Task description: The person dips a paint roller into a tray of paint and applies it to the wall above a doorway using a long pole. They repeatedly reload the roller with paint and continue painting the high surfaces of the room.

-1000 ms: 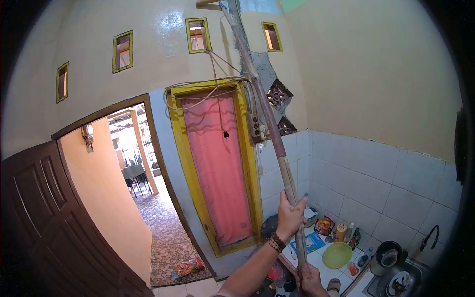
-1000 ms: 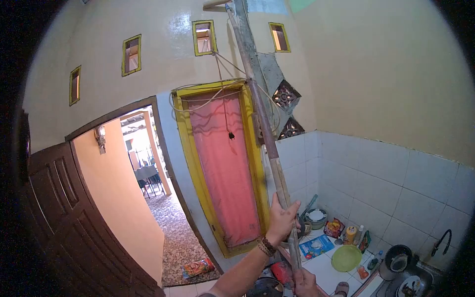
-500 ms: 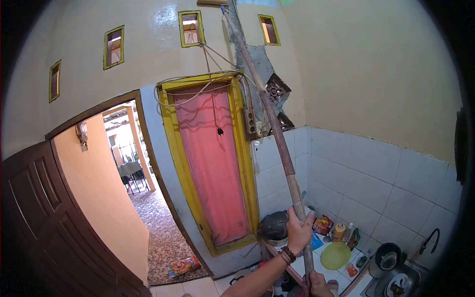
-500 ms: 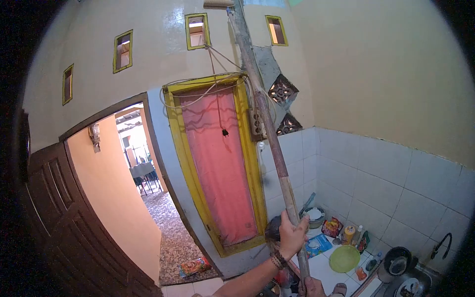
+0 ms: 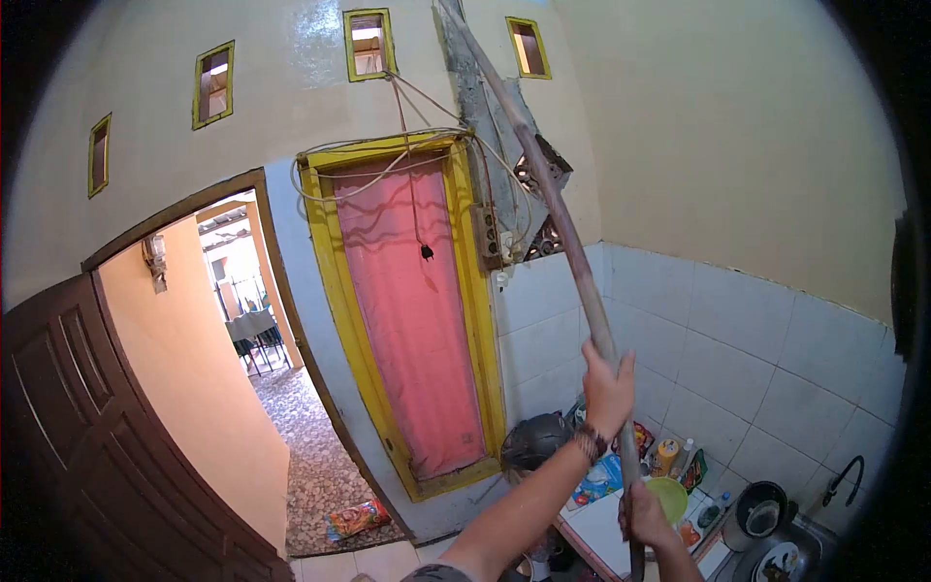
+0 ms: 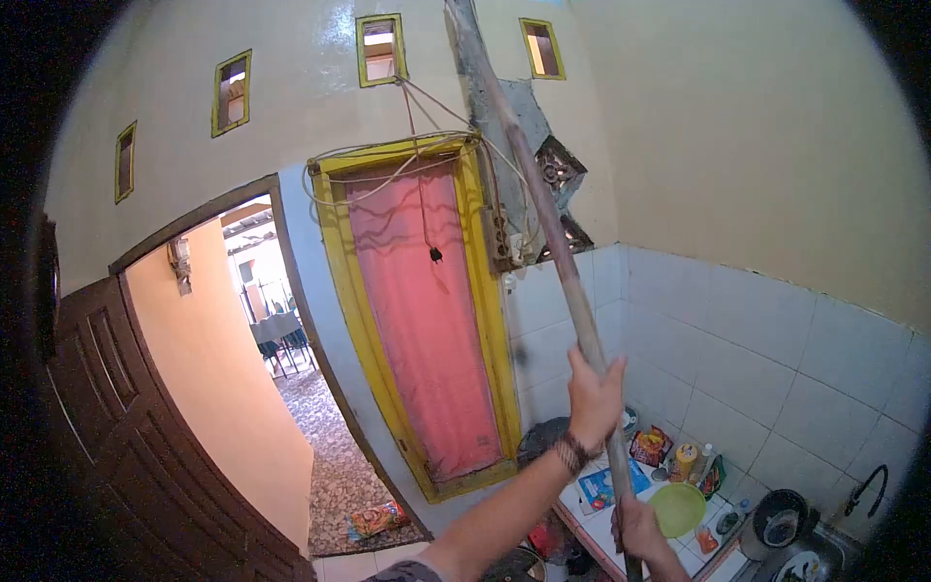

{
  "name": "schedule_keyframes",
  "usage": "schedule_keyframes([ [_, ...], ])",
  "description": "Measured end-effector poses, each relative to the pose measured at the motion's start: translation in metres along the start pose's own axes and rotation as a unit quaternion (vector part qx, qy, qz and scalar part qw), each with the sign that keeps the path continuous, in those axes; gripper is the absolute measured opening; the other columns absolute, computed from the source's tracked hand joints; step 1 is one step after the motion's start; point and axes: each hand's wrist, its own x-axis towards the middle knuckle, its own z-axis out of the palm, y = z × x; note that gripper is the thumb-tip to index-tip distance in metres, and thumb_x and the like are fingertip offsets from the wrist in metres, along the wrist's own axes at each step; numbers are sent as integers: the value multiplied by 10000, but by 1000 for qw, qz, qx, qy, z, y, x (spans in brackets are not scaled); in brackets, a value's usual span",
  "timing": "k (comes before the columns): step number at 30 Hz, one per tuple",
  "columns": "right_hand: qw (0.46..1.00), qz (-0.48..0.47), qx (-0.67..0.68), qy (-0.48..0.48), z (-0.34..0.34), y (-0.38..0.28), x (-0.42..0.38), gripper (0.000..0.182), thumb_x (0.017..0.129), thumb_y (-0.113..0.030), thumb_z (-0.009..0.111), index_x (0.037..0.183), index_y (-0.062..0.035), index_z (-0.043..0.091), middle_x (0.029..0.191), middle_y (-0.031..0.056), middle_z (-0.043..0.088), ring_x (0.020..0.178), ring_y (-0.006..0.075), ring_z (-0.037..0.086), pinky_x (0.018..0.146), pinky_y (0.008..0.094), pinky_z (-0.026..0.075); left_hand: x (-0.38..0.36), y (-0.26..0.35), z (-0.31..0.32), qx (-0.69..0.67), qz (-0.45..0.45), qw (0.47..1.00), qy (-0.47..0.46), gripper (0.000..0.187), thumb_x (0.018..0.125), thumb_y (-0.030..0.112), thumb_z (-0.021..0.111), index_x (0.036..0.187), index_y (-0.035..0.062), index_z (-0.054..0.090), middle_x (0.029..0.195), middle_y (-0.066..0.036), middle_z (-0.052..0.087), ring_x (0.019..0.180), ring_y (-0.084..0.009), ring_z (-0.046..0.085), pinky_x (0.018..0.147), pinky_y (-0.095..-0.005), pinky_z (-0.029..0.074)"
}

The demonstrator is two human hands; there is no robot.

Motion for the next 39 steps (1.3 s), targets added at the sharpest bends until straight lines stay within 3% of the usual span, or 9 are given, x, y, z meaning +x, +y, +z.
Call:
schedule_keyframes([
  [4,999,47,27,7,-8,-37,12,559,942,-481,268,683,-24,459,520,49,463,414,160,478,373,306,404,19,8,13,4,-30,1000,-2,493,842,216,598,1178,-14,320,820,-247,588,804,-397,599,680,-430,461],
  [10,999,-29,-43,12,-4,62,-52,588,935,-516,249,634,-50,447,486,52,446,383,158,439,376,290,384,-86,-50,11,10,-2,1000,-1,495,837,224,619,1173,-4,335,865,-209,595,785,-317,618,679,-383,475],
  [13,990,-51,-85,99,-5,69,-63,563,934,-493,327,617,-50,471,517,13,435,483,143,418,452,304,346,-100,-46,14,-76,-101,991,-49,531,841,233,617,1209,-11,323,858,-185,604,740,-304,624,662,-374,487],
  [15,993,-66,-45,85,-27,109,-38,578,938,-495,263,620,-49,451,477,44,445,405,166,469,390,294,383,-77,-18,19,-81,-47,995,-26,599,833,262,621,1262,-14,306,1125,-267,463,1080,-315,491,913,-408,396],
  [18,981,-93,-161,54,-44,-24,-19,398,965,-291,286,727,-22,458,529,59,456,452,168,466,402,319,370,-20,8,27,98,265,958,45,564,848,231,574,1301,12,318,1340,-302,249,1285,-375,231,1048,-464,208],
  [22,990,-17,-101,98,-50,-146,35,637,929,-537,235,612,-31,456,476,57,424,415,188,448,404,330,368,25,41,15,330,374,863,-84,432,864,290,500,1225,57,450,1450,-209,161,1341,-399,112,1043,-597,76],
  [27,996,-23,-56,67,-22,-150,46,705,905,-591,231,579,-18,481,472,83,448,425,229,498,423,367,400,40,36,-15,394,413,819,-59,401,861,353,474,1148,74,502,1459,-171,169,1356,-376,93,1000,-669,15],
  [33,981,-82,-158,76,7,16,-33,578,950,-436,246,689,4,514,497,72,468,460,202,504,439,353,401,-89,-36,-48,343,416,826,-163,405,841,433,493,1077,105,525,1420,-195,243,1347,-362,162,1003,-659,82],
  [39,988,-45,-126,77,-4,-75,-23,552,940,-464,212,744,-23,482,548,67,482,478,185,492,442,343,398,-48,25,-49,382,388,824,-159,493,849,452,476,1205,111,487,1449,-168,215,1338,-345,202,1015,-639,89],
])
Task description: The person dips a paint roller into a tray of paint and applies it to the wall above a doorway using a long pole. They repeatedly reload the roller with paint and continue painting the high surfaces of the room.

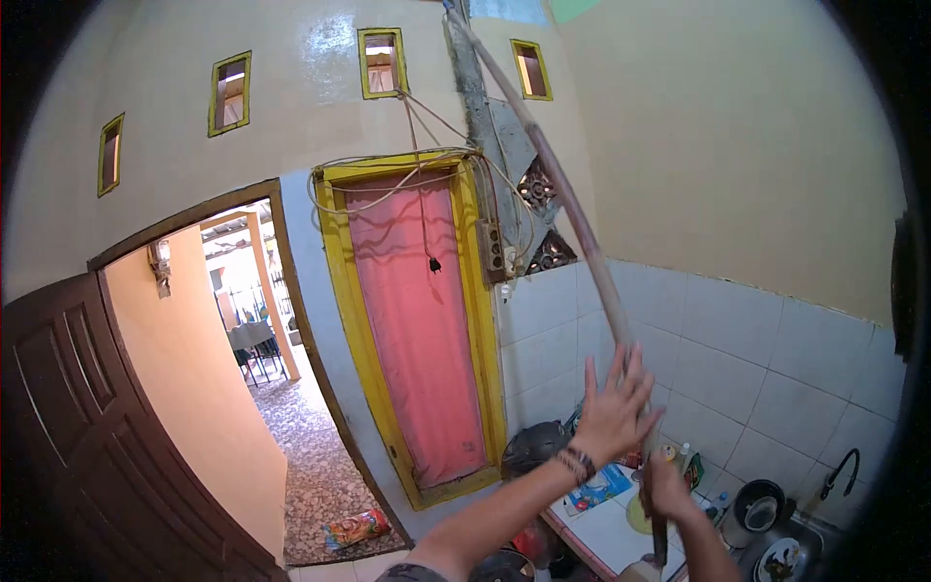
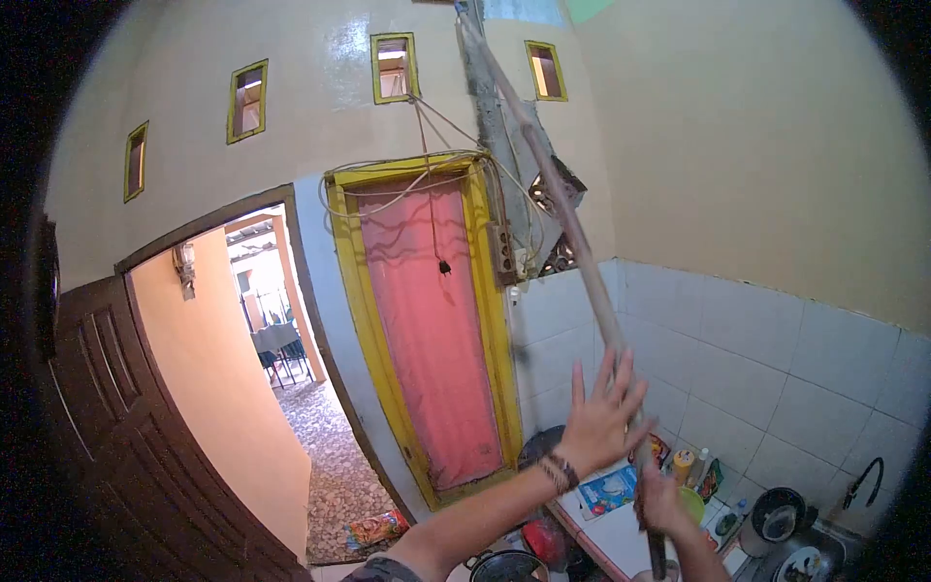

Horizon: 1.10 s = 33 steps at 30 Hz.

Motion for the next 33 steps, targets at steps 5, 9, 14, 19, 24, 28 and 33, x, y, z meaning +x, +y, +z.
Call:
schedule_keyframes([
  [5,999,-37,15,18,-34,-108,88,727,858,-677,196,673,-33,479,487,66,431,385,198,455,385,342,391,92,-31,-17,68,-38,995,62,545,873,416,436,1315,100,400,1458,-111,230,1338,-296,213,1035,-616,53],
  [9,997,22,66,24,-30,-137,128,764,801,-756,186,595,-70,452,465,60,412,345,181,428,333,327,367,128,-52,-25,146,-60,985,76,529,876,397,435,1306,91,408,1447,-95,260,1334,-283,224,1049,-593,62],
  [14,999,9,22,26,4,-83,86,844,827,-726,174,599,19,498,513,93,456,449,205,482,463,364,406,58,-42,-17,105,-31,994,8,544,866,399,449,1309,86,400,1450,-101,247,1334,-289,220,1056,-580,63],
  [19,982,-133,-133,6,46,44,14,413,962,-289,219,1259,-38,358,609,175,501,557,255,536,525,393,426,-64,12,9,43,-66,994,-78,579,856,387,493,1353,122,359,1467,-81,218,1299,-335,274,1021,-599,148],
  [24,993,-109,-36,-21,58,166,-46,617,922,-561,231,897,-18,524,524,49,459,405,156,459,370,287,372,-133,64,15,-1,-78,988,-135,611,862,385,498,1390,150,301,1470,-70,214,1303,-345,265,1017,-605,153],
  [28,999,-9,48,3,50,123,-92,640,885,-626,266,716,-47,480,519,44,449,399,143,462,350,286,368,-151,87,23,-101,-87,982,-133,660,874,393,496,1417,128,231,1484,-119,150,1330,-376,198,1024,-612,119],
  [33,978,131,158,-25,61,120,-122,607,913,-575,270,725,-42,489,525,42,450,401,149,463,358,286,373,-145,94,25,-352,-227,907,39,832,860,278,572,1432,70,5,1466,-234,75,1353,-349,138,1083,-475,137],
])
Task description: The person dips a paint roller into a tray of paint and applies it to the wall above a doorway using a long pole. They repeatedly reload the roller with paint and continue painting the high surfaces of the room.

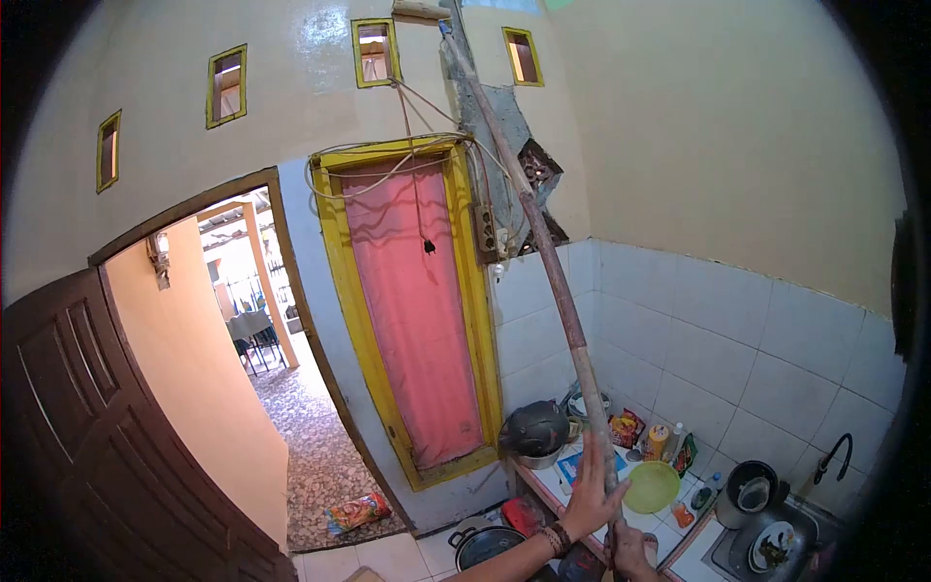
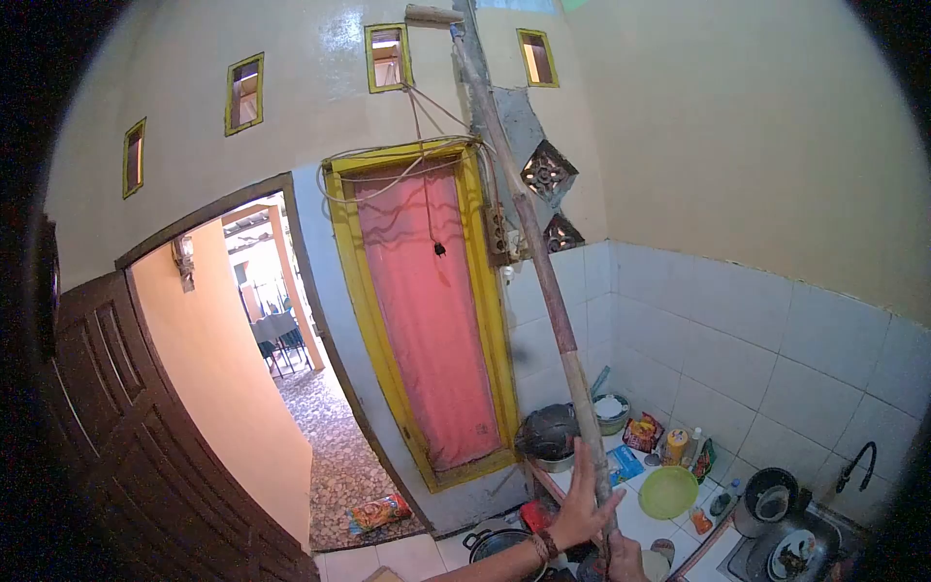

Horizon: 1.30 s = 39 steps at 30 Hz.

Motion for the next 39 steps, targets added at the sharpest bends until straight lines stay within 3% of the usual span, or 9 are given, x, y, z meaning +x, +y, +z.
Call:
schedule_keyframes([
  [6,995,-90,6,32,17,-22,-34,515,919,-478,408,608,-74,483,500,-7,425,447,115,400,417,283,321,5,-9,-2,-331,-140,933,-8,835,846,100,571,1420,19,-30,1447,-187,152,1309,-227,223,1048,-296,223],
  [15,992,-106,68,0,45,-24,-28,511,904,-515,420,646,-78,481,496,-7,434,402,108,416,387,253,335,15,3,-44,-226,-162,960,-18,832,858,87,529,1432,98,-74,1222,-165,439,978,-235,520,832,-326,448],
  [21,990,-131,21,48,53,-8,-18,500,910,-500,417,648,-80,486,496,-22,415,408,91,392,387,240,309,20,-5,-52,-198,-163,966,-40,832,879,61,515,1424,107,-113,1298,-159,393,882,-153,543,766,-273,477],
  [25,984,-177,17,31,45,-35,-16,497,915,-490,415,641,-80,477,487,-15,412,407,105,395,393,258,305,28,-6,-43,-176,-153,972,-33,828,874,52,512,1427,108,-100,1303,-170,384,907,-177,551,793,-295,473],
  [27,995,-88,-22,-37,29,-61,-18,493,916,-475,428,708,-39,526,560,25,471,488,140,459,452,284,364,44,-3,-40,10,-41,999,27,832,856,54,531,1425,71,-75,1329,-225,366,999,-242,545,875,-329,434],
  [28,987,-105,-120,-37,20,-47,5,584,925,-548,276,719,-44,486,507,42,444,409,157,474,357,290,371,55,2,-40,10,-43,999,24,832,856,54,531,1425,71,-75,1329,-225,366,999,-242,545,875,-329,434],
  [30,992,-90,-82,-33,-8,-24,38,668,919,-561,260,680,7,520,513,62,495,435,177,491,395,315,391,85,13,-37,-116,-80,990,-12,832,843,78,546,1414,17,-57,1353,-285,326,1124,-320,487,958,-349,366],
  [35,997,24,10,-77,-28,-106,41,683,912,-586,205,605,-40,479,457,56,447,348,164,441,338,303,363,124,33,-19,-52,-35,997,50,832,841,119,551,1396,-36,-49,1343,-317,317,1162,-348,461,961,-357,365],
  [39,990,-84,-100,-47,-41,-36,35,643,908,-582,237,593,-55,429,454,55,419,336,168,434,310,304,358,90,27,0,-39,-31,997,61,823,845,137,553,1394,-50,-31,1329,-314,335,1168,-332,462,946,-345,383],
])
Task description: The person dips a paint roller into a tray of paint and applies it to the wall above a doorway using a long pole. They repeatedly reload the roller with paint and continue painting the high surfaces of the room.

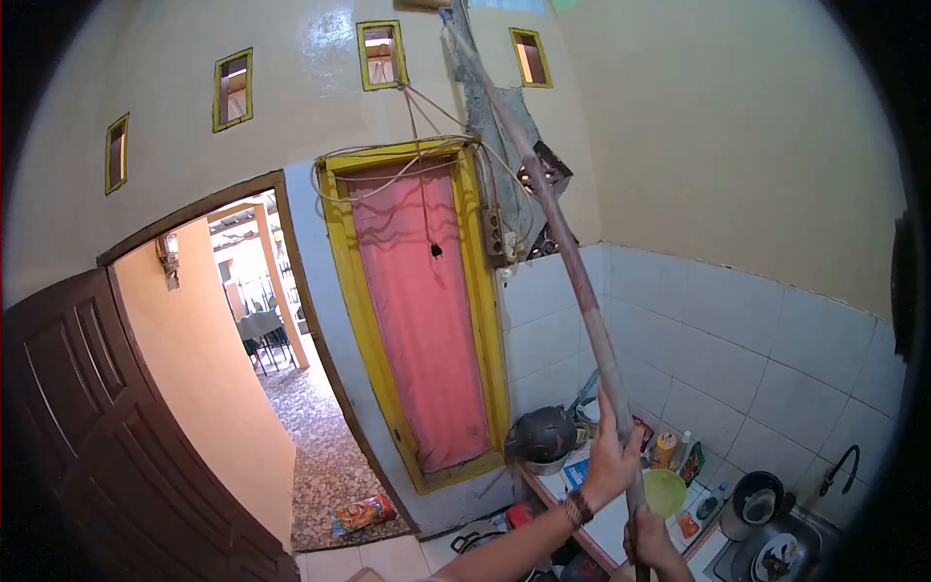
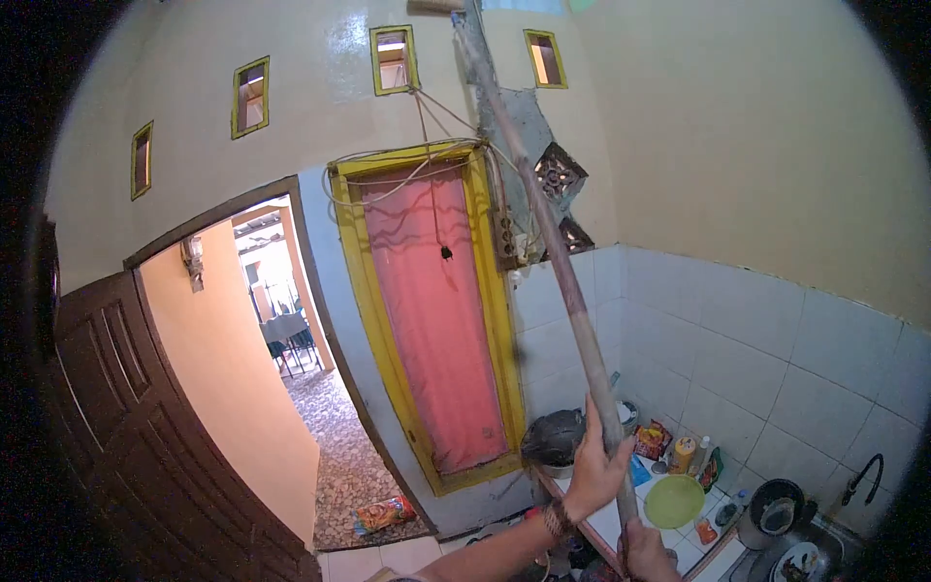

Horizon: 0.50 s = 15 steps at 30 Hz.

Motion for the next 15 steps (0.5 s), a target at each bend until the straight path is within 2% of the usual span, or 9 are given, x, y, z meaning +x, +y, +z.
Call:
schedule_keyframes([
  [1,1000,8,5,8,2,-12,-15,630,914,-563,249,581,-58,426,454,57,428,337,167,444,306,302,358,-12,1,1,-61,-42,997,-26,814,850,137,548,1399,-37,-28,1325,-308,344,1177,-310,457,952,-330,377],
  [5,998,13,18,51,-2,1,-16,586,934,-497,275,582,-57,435,455,59,437,347,173,463,316,312,360,-17,-5,13,-56,-29,998,-11,819,850,140,557,1405,-23,-22,1314,-284,372,1144,-280,485,937,-319,388],
  [6,999,12,16,49,-6,-14,-13,586,934,-497,275,582,-57,435,455,59,437,347,173,463,316,312,360,-3,5,11,-85,-45,995,-14,808,849,138,561,1410,-14,-1,1303,-270,391,1126,-278,494,931,-321,393],
  [8,996,-36,-43,74,-20,-60,8,598,947,-451,279,620,-6,508,466,75,466,382,194,470,389,340,390,33,13,11,-108,-58,992,-12,797,849,136,565,1414,-5,20,1292,-255,409,1108,-276,503,924,-323,397],
  [10,964,-180,-146,126,-35,-83,46,605,938,-475,300,624,-1,504,464,72,459,385,199,480,394,349,394,71,2,17,-14,50,998,44,749,857,176,573,1414,5,103,1224,-220,478,1046,-249,534,885,-308,419],
  [11,983,-113,-97,108,-41,-107,58,614,930,-502,310,620,-7,499,472,67,461,395,193,484,396,346,392,80,6,14,-10,55,997,52,749,857,176,573,1414,5,103,1224,-220,478,1046,-249,534,885,-308,419],
  [12,994,-46,-48,88,-48,-132,69,624,921,-529,321,616,-13,494,480,63,464,405,187,489,398,343,390,87,10,10,-28,-18,999,6,712,863,197,568,1406,6,151,1167,-203,508,983,-224,552,843,-295,436],
  [13,994,-55,-48,84,-49,-157,78,624,921,-529,321,616,-13,494,480,63,464,405,187,489,398,343,390,93,13,7,-45,-91,994,-39,677,869,218,564,1398,6,198,1109,-186,539,919,-199,571,800,-282,453],
  [15,989,-69,-2,128,-41,-194,89,643,907,-566,333,616,-17,497,497,57,462,434,168,486,406,339,384,81,10,1,-51,-86,994,-33,626,876,247,557,1365,-9,261,1074,-203,544,896,-222,586,780,-296,461],
])
